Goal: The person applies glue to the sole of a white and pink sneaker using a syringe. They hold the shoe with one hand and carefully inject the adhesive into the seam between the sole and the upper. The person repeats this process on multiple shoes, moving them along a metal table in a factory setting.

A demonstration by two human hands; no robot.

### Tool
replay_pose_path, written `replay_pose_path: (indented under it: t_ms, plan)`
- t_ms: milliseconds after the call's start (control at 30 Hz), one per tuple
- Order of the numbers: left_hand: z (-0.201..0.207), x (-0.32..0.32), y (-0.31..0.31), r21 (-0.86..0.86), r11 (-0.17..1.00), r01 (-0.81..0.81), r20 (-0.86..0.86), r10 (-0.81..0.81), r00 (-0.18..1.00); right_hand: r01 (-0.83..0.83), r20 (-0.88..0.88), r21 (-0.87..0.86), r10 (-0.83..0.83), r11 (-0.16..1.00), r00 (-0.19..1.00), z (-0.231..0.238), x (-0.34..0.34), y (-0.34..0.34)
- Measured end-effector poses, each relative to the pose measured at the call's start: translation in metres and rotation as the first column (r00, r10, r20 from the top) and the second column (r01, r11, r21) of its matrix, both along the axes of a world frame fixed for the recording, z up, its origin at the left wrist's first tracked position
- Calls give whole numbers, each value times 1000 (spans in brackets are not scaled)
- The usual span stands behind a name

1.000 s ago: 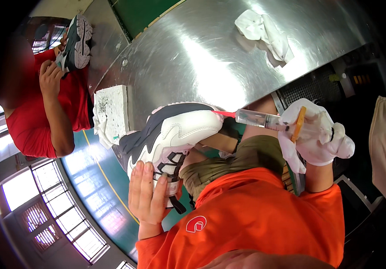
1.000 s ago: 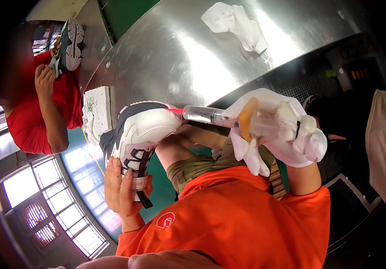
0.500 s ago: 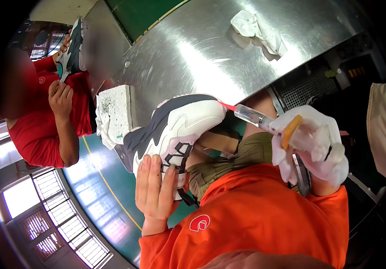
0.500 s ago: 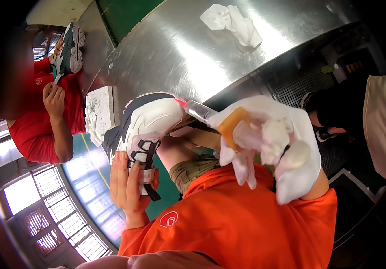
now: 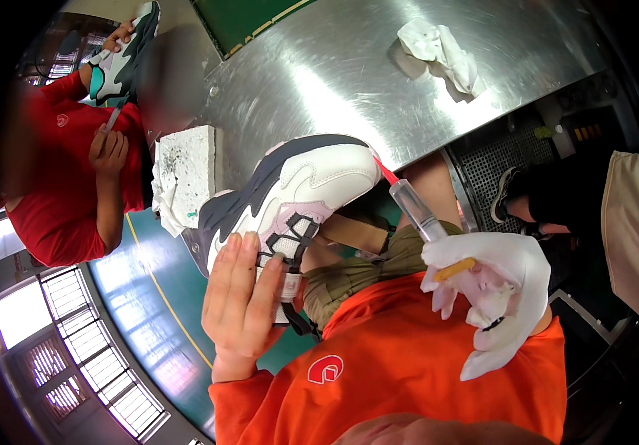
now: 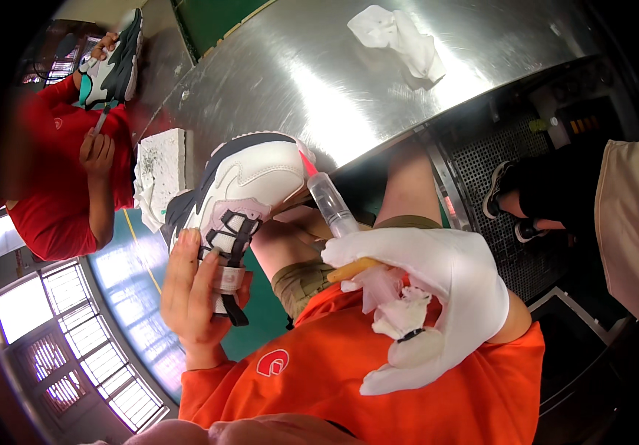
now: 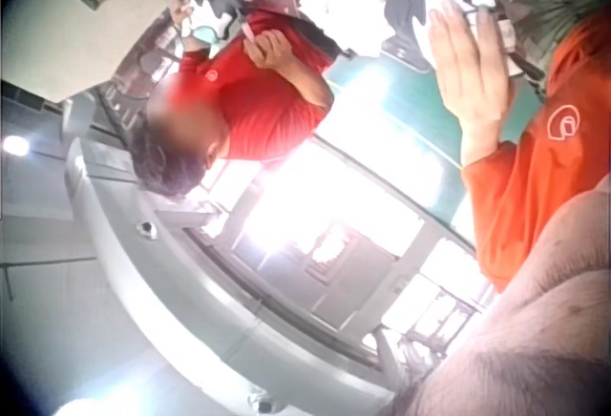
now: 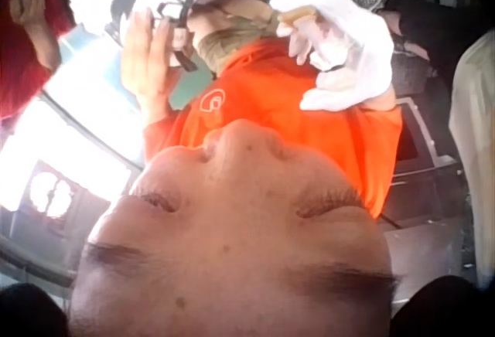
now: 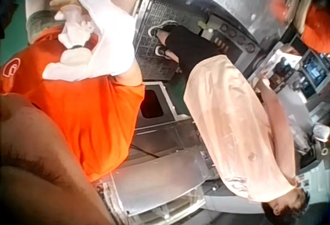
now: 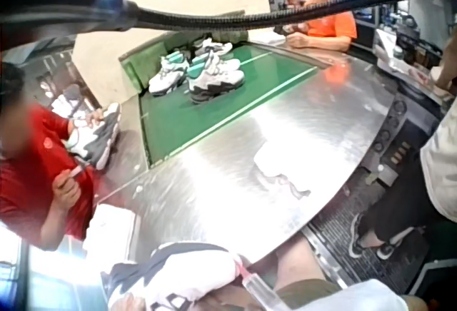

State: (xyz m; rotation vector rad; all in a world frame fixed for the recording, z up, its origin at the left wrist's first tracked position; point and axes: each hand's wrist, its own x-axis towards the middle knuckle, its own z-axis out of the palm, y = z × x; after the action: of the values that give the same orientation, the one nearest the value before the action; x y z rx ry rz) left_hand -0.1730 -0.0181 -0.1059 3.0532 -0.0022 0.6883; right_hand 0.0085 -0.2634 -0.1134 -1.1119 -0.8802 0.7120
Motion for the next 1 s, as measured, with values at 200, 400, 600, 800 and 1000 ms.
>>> replay_pose_path:
  t_ms: [200,400,600,800,1000]
  plan:
    - [15,15,7,-78,997,-2,-45,-1,999,34,5,-114,-34,993,999,-15,-12,-6]
    - [28,29,24,-141,990,-3,-112,-13,994,-55,159,-24,58,998,986,-27,11,7]
    - [41,46,42,-310,950,-28,-210,-39,977,-133,252,91,107,987,962,-60,26,18]
    - [43,65,63,-360,933,-15,-243,-79,967,-95,376,223,5,970,927,-104,30,32]
    - [47,80,79,-464,882,-79,-334,-92,938,-81,399,269,-35,960,916,-136,30,41]
